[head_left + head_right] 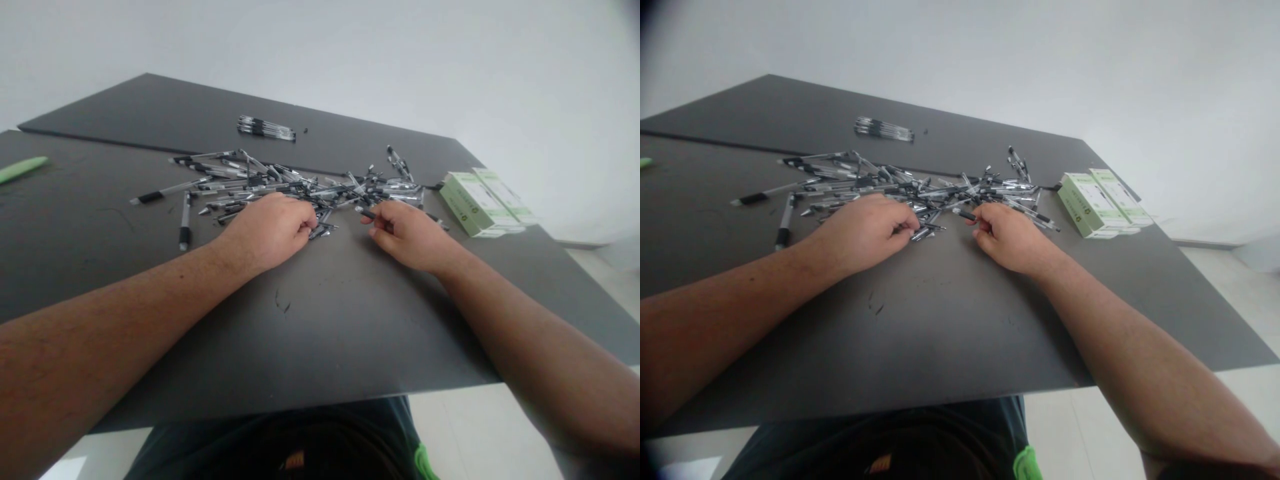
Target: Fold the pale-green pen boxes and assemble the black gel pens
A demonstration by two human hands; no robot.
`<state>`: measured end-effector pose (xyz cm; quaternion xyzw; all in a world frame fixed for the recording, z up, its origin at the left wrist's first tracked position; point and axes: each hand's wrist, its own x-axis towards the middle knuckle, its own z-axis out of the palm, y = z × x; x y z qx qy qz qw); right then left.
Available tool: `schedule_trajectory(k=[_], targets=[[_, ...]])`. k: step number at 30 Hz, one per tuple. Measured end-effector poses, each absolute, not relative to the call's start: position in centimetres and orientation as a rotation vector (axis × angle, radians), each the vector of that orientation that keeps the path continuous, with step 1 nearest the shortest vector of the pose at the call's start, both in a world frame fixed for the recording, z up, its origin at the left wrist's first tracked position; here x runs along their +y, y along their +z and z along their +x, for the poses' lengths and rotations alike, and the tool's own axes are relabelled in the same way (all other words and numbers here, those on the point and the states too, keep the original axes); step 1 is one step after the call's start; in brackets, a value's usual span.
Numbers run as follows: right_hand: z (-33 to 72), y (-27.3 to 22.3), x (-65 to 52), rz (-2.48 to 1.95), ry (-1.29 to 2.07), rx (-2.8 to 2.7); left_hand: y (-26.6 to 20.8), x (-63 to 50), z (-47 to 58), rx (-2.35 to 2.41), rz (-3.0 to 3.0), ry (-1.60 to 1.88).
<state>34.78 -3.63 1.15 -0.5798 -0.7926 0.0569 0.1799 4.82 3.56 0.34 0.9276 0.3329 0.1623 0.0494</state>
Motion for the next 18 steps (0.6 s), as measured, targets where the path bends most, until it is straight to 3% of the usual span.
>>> schedule_trajectory(k=[12, 18], targets=[[34.26, 0.85, -3.82, -1.572, 0.221, -2.303, -0.39, 2.76, 5.29, 0.776, 2.8, 0.572], [34.33, 0.96, -3.8, -1.609, 0.235, -2.286, -0.08, 3.04, 4.95, 0.878, 2.82, 0.653]])
